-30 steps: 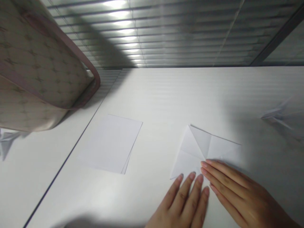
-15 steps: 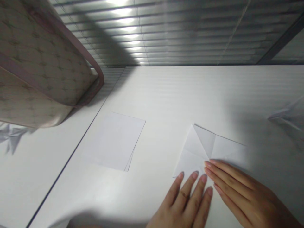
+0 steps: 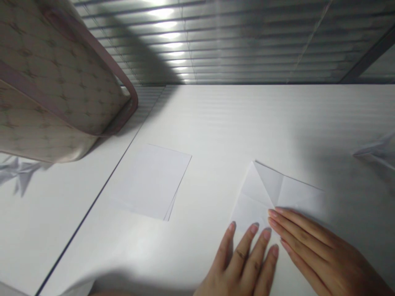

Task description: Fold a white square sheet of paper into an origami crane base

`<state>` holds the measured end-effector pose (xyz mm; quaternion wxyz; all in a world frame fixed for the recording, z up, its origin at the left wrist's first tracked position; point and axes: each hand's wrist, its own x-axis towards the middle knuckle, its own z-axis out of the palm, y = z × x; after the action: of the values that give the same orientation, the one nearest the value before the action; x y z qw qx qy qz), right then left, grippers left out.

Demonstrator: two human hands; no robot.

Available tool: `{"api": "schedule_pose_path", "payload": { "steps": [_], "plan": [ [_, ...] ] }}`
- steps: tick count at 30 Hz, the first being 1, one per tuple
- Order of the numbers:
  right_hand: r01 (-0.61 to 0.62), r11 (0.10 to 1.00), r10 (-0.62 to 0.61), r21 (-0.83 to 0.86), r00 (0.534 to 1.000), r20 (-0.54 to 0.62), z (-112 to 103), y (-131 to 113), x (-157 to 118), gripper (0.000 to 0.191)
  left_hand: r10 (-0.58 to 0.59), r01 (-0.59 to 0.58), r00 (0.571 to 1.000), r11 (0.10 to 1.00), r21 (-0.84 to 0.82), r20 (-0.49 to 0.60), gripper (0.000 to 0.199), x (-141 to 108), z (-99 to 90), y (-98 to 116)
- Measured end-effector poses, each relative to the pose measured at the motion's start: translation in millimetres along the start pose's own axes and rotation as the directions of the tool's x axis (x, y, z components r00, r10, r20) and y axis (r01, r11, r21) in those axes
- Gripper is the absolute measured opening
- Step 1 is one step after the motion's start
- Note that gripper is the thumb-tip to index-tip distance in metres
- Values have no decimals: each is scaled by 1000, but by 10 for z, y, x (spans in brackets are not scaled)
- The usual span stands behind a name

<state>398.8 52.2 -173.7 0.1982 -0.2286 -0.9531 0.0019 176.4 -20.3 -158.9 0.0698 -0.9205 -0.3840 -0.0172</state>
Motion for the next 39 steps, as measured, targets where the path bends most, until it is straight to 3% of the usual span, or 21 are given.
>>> {"api": "schedule_pose_path", "payload": {
  "steps": [11, 18, 24, 28, 39],
  "plan": [
    [-7, 1000, 7, 3, 1000, 9, 8, -14, 4, 33, 1, 0, 1000, 1000, -2, 14, 42, -3, 4, 12],
    [-112, 990, 115, 85, 993, -29, 30, -81, 29, 35, -27, 27, 1000, 1000, -10, 6, 47, -36, -12, -9],
    [-161, 981, 165, 107, 986, -32, 44, -116, 44, 35, -65, 65, 998, 998, 19, -23, 66, -30, 27, -28],
    [-161, 982, 167, 98, 984, -61, 36, -111, 66, 33, -75, 85, 987, 994, 71, -139, 95, 11, 142, 60],
    [-90, 994, 97, 69, 990, -103, 13, -76, 53, 35, -266, 300, 939, 944, 138, -219, 106, 234, 144, 405]
  ]
}}
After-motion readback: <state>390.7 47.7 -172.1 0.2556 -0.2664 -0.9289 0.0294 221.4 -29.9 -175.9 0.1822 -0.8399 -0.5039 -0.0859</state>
